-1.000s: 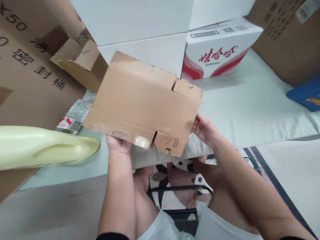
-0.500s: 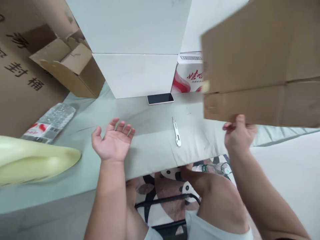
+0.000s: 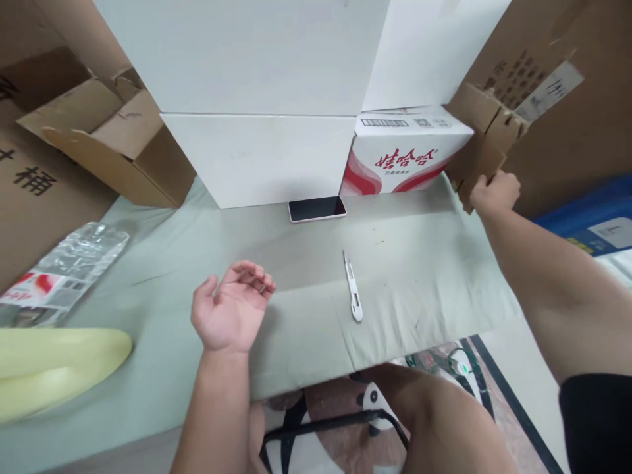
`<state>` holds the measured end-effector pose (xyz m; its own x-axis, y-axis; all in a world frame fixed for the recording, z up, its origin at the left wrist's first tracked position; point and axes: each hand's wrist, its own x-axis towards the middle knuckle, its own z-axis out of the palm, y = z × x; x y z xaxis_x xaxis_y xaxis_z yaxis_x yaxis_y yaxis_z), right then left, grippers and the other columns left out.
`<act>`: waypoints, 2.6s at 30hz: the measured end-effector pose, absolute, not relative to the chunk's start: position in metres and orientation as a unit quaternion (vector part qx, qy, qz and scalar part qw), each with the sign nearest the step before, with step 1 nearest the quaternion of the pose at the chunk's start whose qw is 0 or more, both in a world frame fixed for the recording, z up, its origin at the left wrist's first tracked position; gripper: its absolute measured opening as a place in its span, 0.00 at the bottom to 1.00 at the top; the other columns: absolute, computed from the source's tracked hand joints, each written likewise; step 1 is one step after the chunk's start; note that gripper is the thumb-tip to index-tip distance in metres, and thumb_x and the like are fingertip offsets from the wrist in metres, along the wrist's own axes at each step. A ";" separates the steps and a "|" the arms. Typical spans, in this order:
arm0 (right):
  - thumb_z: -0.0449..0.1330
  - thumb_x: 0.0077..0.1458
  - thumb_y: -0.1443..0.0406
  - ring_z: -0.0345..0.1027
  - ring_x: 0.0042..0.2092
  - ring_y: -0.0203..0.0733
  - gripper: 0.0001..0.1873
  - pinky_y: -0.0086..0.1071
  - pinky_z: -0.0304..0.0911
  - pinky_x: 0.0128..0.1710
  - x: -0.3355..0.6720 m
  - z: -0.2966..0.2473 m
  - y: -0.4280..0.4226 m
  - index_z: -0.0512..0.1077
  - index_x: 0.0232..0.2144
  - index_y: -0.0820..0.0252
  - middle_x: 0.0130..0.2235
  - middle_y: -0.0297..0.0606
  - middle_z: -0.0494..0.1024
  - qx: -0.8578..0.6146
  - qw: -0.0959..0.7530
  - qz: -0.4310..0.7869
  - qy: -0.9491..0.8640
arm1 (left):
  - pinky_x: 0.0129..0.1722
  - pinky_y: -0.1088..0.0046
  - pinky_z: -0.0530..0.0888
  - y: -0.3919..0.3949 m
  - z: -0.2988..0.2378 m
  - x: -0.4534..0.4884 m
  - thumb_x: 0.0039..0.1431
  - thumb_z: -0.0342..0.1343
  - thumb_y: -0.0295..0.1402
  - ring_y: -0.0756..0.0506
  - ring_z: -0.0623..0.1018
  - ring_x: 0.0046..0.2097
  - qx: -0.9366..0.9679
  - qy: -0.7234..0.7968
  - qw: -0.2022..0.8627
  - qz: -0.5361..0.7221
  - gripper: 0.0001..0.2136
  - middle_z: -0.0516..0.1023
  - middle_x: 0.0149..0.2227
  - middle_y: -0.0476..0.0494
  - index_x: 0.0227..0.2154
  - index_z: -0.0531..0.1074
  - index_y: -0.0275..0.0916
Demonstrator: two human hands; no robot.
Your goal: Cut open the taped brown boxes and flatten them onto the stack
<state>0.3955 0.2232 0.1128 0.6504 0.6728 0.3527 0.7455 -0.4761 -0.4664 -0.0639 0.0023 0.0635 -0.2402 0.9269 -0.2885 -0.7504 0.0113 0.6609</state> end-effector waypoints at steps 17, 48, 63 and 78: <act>0.56 0.60 0.71 0.72 0.50 0.53 0.22 0.42 0.61 0.51 0.309 0.156 0.182 0.75 0.56 0.73 0.52 0.62 0.79 -0.719 0.194 -0.026 -0.667 | 0.34 0.70 0.77 -0.019 0.070 -0.074 0.42 0.66 0.47 0.48 0.74 0.30 0.122 0.289 0.625 0.715 0.17 0.73 0.28 0.46 0.27 0.79 0.37; 0.56 0.63 0.61 0.79 0.38 0.44 0.14 0.42 0.79 0.38 -0.065 0.111 0.119 0.79 0.45 0.58 0.62 0.45 0.74 -0.289 0.293 0.241 -0.879 | 0.28 0.69 0.57 -0.062 0.067 -0.126 0.59 0.56 0.44 0.49 0.59 0.24 0.153 0.398 0.355 0.832 0.14 0.57 0.19 0.52 0.24 0.71 0.41; 0.60 0.59 0.70 0.82 0.51 0.52 0.17 0.40 0.80 0.43 0.188 0.072 -0.064 0.81 0.47 0.48 0.60 0.41 0.79 -0.317 0.437 0.199 -0.818 | 0.59 0.61 0.71 -0.025 0.072 -0.104 0.58 0.58 0.48 0.38 0.77 0.52 0.298 0.407 0.362 0.784 0.15 0.80 0.44 0.42 0.37 0.78 0.42; 0.55 0.65 0.54 0.65 0.66 0.60 0.32 0.60 0.66 0.63 0.217 0.022 -0.064 0.58 0.69 0.41 0.66 0.43 0.67 -0.349 0.496 0.272 -0.747 | 0.57 0.65 0.72 -0.010 0.054 -0.045 0.53 0.70 0.47 0.41 0.75 0.57 0.444 0.506 0.284 0.683 0.27 0.73 0.53 0.43 0.53 0.68 0.48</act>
